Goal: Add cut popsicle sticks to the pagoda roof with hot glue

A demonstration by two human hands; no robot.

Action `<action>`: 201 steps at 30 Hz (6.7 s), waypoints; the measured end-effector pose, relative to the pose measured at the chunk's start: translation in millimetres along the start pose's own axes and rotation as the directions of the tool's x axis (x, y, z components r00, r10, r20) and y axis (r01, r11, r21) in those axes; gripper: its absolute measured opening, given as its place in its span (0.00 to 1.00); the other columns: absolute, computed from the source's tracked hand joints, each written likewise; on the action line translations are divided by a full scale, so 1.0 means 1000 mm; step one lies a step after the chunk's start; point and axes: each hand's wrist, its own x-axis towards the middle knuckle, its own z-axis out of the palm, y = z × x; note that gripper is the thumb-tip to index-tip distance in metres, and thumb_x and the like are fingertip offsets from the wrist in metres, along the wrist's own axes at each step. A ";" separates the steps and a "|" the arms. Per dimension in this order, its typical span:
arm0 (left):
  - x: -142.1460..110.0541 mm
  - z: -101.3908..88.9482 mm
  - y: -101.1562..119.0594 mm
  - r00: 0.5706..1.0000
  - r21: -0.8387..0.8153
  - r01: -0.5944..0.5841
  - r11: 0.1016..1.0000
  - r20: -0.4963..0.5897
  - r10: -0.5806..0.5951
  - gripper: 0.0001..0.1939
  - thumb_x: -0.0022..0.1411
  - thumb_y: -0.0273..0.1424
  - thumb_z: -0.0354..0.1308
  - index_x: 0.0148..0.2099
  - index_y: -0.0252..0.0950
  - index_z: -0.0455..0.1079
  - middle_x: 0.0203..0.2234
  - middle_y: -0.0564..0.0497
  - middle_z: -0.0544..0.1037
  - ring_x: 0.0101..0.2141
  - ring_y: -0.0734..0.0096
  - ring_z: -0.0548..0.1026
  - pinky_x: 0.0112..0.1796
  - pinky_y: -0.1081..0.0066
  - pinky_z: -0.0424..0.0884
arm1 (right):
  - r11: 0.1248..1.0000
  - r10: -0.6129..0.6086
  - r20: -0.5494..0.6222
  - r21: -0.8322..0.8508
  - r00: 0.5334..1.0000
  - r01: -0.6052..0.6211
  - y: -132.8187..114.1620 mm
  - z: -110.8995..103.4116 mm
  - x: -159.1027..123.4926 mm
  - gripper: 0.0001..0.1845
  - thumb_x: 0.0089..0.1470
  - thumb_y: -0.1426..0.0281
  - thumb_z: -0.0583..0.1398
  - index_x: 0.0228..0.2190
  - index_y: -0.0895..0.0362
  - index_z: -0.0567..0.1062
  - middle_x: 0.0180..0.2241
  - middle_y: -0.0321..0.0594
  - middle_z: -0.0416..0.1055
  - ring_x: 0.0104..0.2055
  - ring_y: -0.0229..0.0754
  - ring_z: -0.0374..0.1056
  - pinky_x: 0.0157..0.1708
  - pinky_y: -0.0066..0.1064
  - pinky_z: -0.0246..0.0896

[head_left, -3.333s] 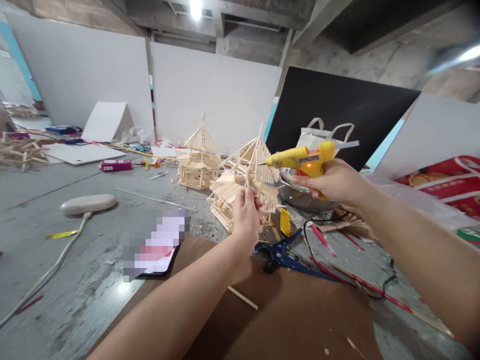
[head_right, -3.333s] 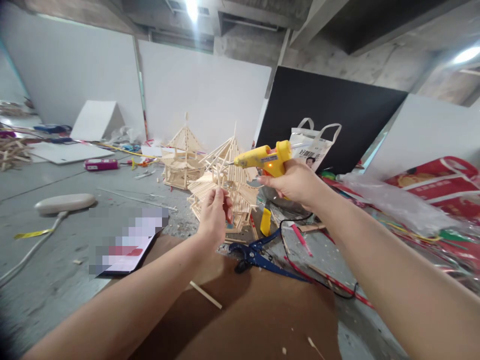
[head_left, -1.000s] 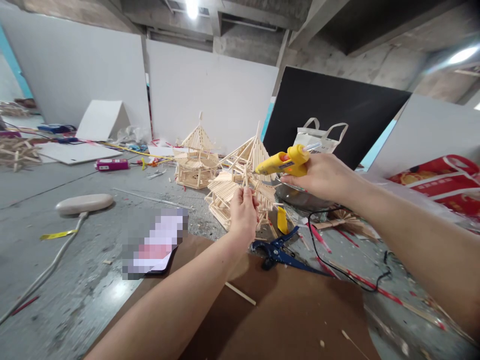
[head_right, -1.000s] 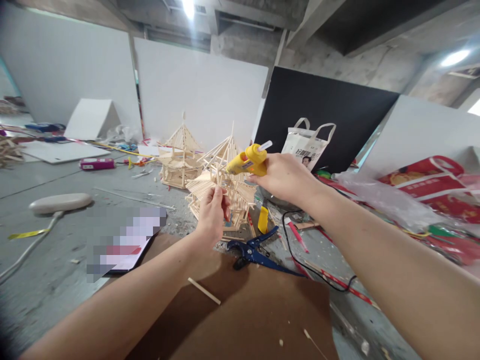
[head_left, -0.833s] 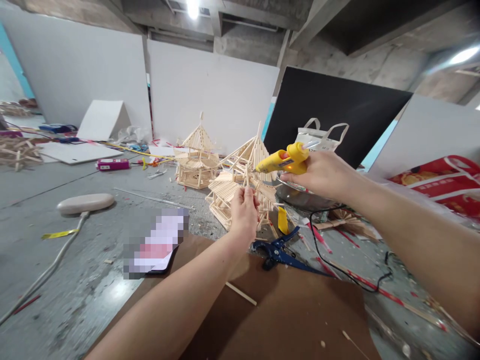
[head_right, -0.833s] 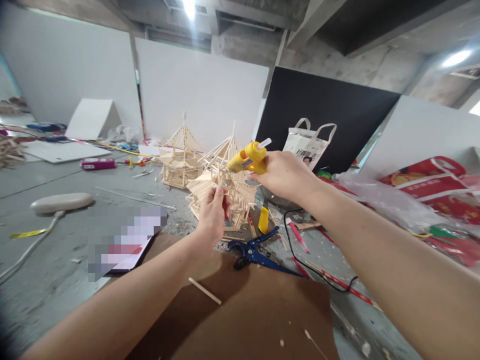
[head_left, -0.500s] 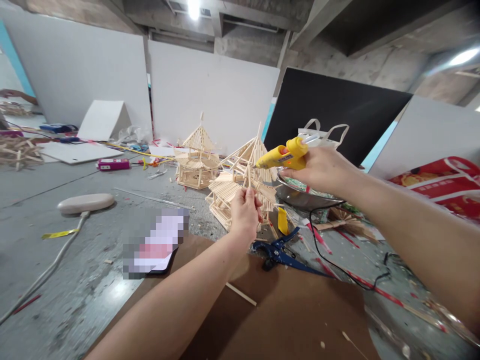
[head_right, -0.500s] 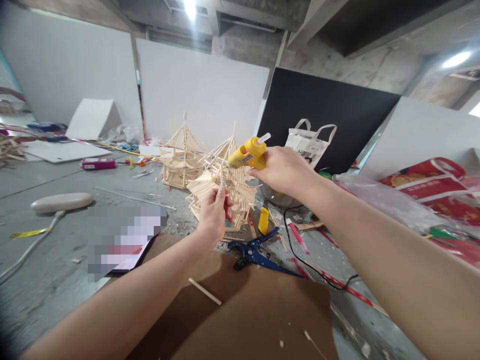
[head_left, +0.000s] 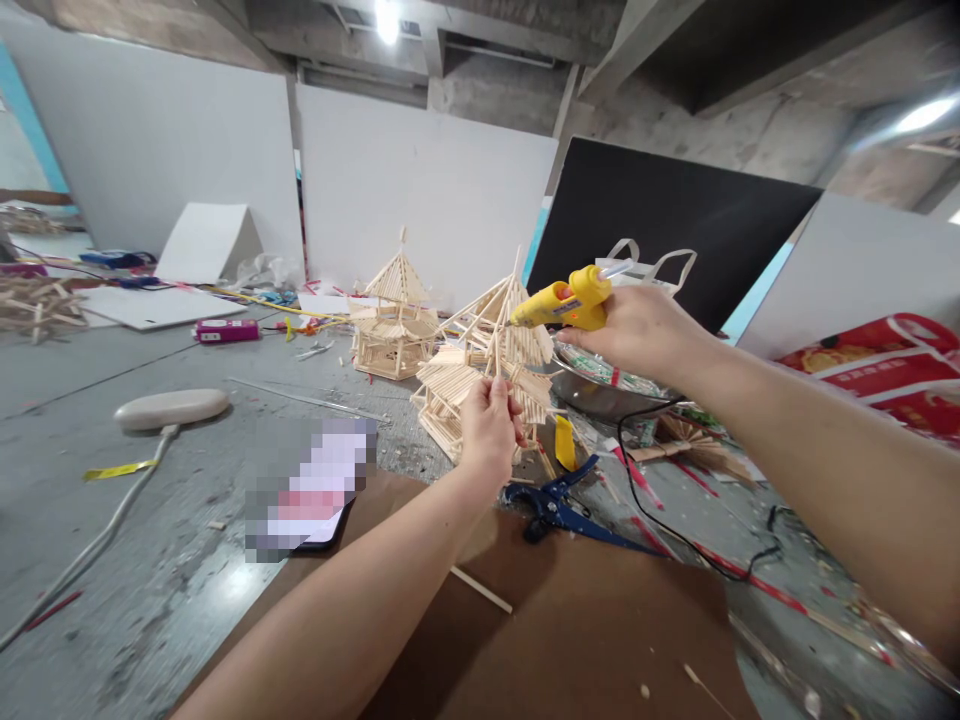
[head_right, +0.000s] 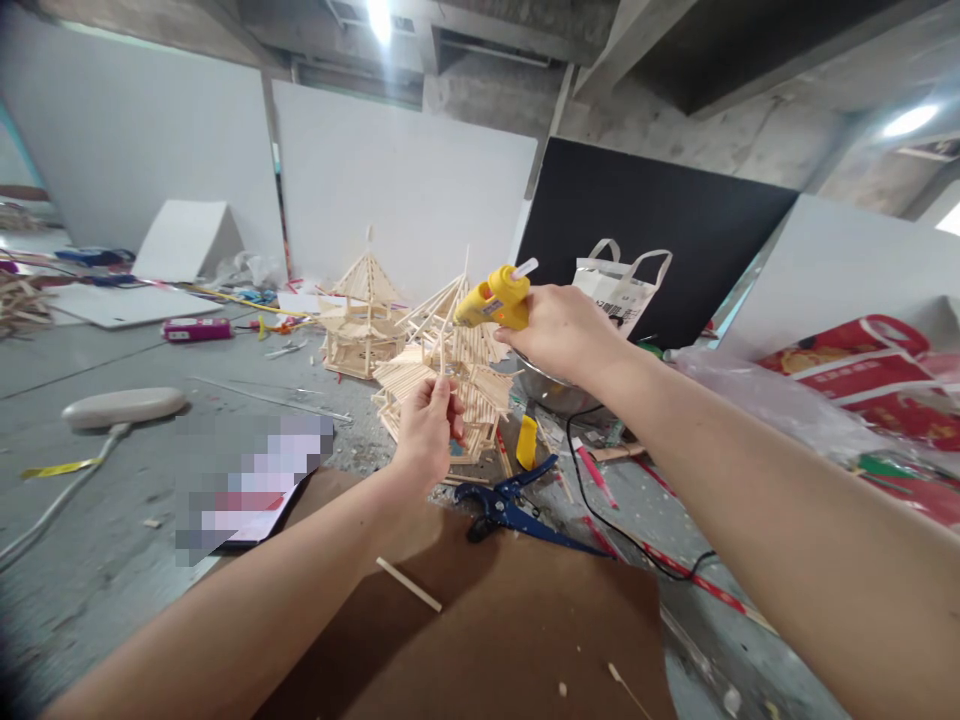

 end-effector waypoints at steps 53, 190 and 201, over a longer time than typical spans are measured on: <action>0.023 0.017 0.013 0.991 0.218 0.035 0.975 -0.136 -0.005 0.12 0.59 0.36 0.40 0.28 0.35 0.55 0.19 0.57 0.62 0.09 0.85 0.57 0.10 0.79 0.57 | 0.997 0.006 -0.081 0.083 0.997 0.000 0.015 0.010 0.006 0.21 0.40 0.54 0.55 0.30 0.55 0.74 0.25 0.42 0.70 0.30 0.45 0.66 0.25 0.35 0.56; 0.016 0.020 0.013 0.995 0.030 0.030 0.999 -0.097 -0.027 0.10 0.59 0.34 0.43 0.32 0.34 0.59 0.17 0.58 0.60 0.11 0.85 0.58 0.14 0.79 0.60 | 0.983 0.041 -0.115 0.181 0.993 -0.020 0.009 0.013 -0.008 0.19 0.41 0.56 0.56 0.28 0.59 0.73 0.21 0.40 0.66 0.26 0.42 0.64 0.24 0.32 0.54; -0.001 0.033 -0.004 0.971 0.582 -0.027 0.812 0.209 -0.117 0.13 0.57 0.35 0.40 0.32 0.33 0.62 0.17 0.56 0.64 0.09 0.83 0.57 0.12 0.77 0.57 | 0.948 0.143 0.002 0.286 0.990 -0.137 0.009 0.010 -0.033 0.21 0.40 0.54 0.56 0.27 0.58 0.73 0.20 0.41 0.67 0.26 0.44 0.65 0.25 0.34 0.56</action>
